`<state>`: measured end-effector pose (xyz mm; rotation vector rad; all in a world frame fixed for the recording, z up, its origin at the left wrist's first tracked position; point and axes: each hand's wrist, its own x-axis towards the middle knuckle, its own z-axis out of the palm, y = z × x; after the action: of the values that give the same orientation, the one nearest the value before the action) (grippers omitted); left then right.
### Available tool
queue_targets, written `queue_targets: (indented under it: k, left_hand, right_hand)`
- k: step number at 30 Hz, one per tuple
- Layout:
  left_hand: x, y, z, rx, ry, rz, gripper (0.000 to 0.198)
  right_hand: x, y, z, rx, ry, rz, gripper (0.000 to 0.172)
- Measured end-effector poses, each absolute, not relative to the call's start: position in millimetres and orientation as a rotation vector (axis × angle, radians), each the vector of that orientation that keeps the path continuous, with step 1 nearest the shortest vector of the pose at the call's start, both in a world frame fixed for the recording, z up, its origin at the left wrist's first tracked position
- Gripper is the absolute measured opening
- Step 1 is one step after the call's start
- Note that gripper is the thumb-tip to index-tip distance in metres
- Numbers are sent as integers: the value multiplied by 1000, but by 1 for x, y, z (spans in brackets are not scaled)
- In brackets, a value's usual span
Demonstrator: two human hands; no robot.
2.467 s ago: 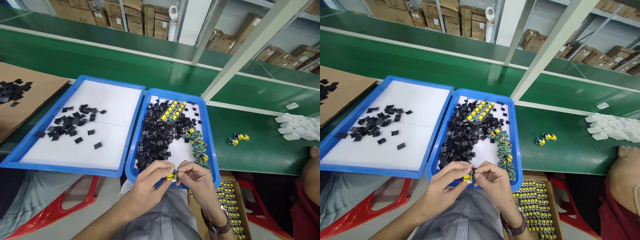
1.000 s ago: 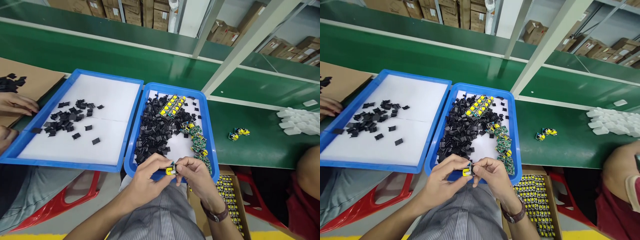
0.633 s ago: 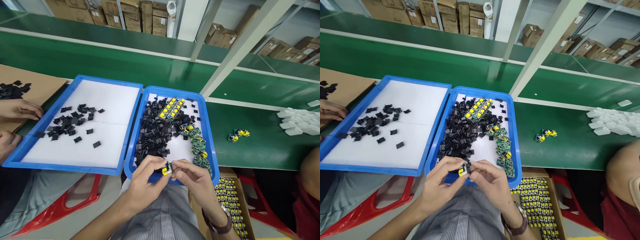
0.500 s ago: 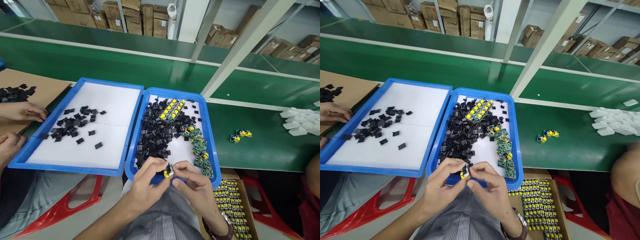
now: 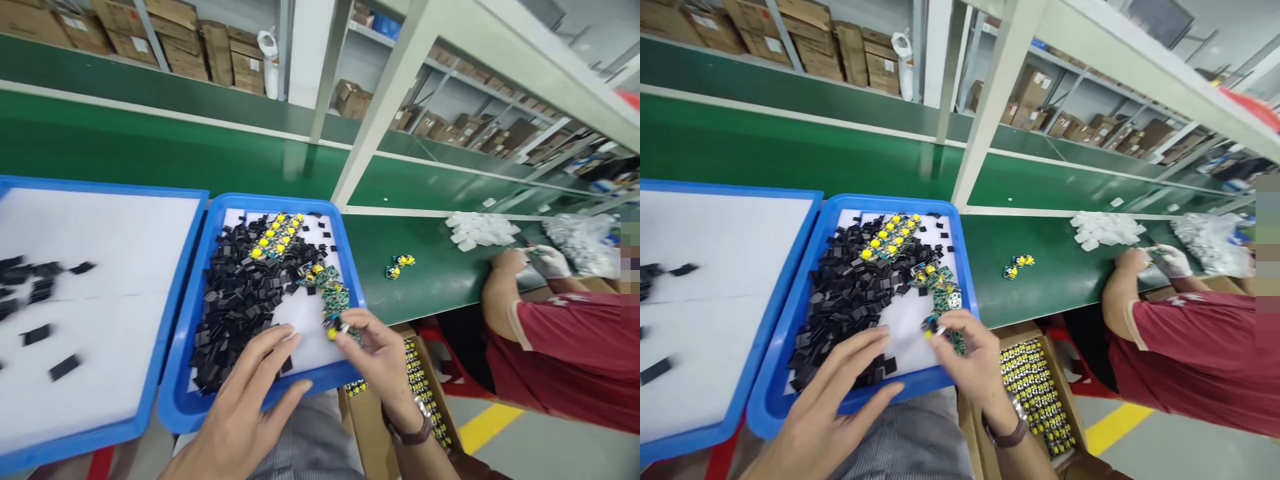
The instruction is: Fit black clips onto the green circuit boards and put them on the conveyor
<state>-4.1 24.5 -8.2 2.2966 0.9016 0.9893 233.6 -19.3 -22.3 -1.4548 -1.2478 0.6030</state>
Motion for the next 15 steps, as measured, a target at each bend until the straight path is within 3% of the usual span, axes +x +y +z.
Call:
queue_targets:
  k: [3, 11, 15]
  left_hand:
    - [-18, 35, -9, 2331, 987, 1027, 45]
    - [-43, 47, -18, 2485, 1015, 819, 33]
    - [-42, 55, -9, 2560, 885, 773, 32]
  right_hand:
    - [311, -8, -44, -1845, -1212, 213, 28]
    - [410, 31, -92, -1993, -1393, -132, 75]
    - [435, 63, -85, -1923, -1562, -139, 67]
